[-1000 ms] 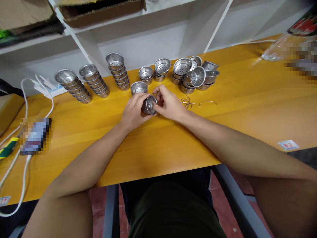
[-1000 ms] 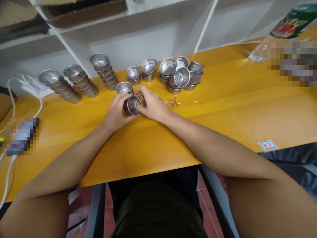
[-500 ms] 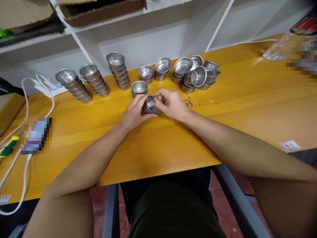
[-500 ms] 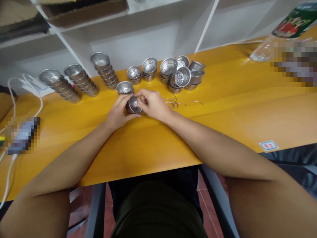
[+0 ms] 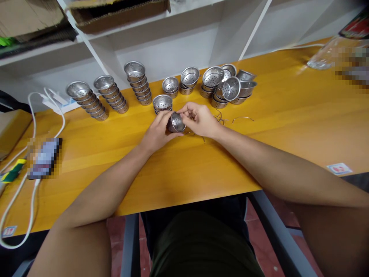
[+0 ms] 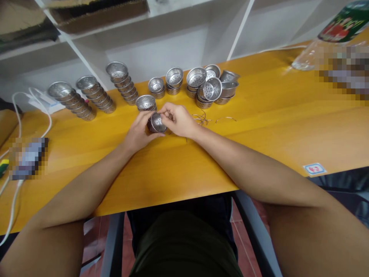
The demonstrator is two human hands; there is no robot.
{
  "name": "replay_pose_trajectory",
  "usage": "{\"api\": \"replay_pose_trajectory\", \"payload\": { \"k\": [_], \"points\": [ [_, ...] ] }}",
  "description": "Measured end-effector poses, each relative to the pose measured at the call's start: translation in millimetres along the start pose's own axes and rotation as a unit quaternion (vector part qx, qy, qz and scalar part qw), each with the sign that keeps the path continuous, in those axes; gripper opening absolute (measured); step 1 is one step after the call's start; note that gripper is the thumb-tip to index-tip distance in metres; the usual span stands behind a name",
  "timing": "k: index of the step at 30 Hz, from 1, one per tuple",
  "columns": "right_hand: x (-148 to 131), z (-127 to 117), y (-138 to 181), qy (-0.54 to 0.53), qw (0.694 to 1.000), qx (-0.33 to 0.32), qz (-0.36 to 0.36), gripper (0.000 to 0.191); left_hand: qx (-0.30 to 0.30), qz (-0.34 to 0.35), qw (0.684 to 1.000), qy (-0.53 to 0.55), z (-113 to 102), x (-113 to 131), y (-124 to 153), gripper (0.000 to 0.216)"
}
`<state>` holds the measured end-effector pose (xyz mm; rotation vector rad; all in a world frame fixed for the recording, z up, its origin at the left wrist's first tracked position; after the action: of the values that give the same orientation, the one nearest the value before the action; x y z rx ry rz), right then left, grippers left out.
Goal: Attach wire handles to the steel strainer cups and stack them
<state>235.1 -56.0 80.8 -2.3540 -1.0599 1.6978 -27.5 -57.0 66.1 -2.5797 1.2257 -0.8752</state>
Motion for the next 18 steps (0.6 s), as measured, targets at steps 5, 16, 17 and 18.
{"api": "replay_pose_trajectory", "payload": {
  "k": [5, 16, 17, 18],
  "points": [
    [0.5, 3.7, -1.6, -0.012, 1.000, 0.016, -0.015, 0.039, -0.002, -0.014, 1.000, 0.006, 3.0, -1.8, -0.4, 0.108],
    [-5.5, 7.7, 0.6, -0.063, 0.997, 0.037, 0.019, 0.041, 0.030, 0.010, 0.999, -0.015, 1.5, -8.3, 1.0, 0.100],
    [-6.6, 10.3, 1.4, -0.058, 0.996, 0.065, 0.008, 0.041, 0.039, 0.019, 0.999, -0.019, 0.4, -10.9, 0.1, 0.100],
    [-7.4, 12.4, 2.1, -0.050, 0.994, 0.094, -0.004, 0.041, 0.048, 0.029, 0.998, -0.022, -0.7, -13.4, -0.9, 0.101]
  ]
}}
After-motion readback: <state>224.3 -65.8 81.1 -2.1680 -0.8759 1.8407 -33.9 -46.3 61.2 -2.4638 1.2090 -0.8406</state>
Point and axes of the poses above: each hand's wrist, its own y-axis away from the middle knuckle, its own z-axis out of the palm, x = y × z, the point moved 1 cm from there along -y, towards the middle knuckle, and after that the axes turned 11 degrees about -x, right-handed, at the moved point
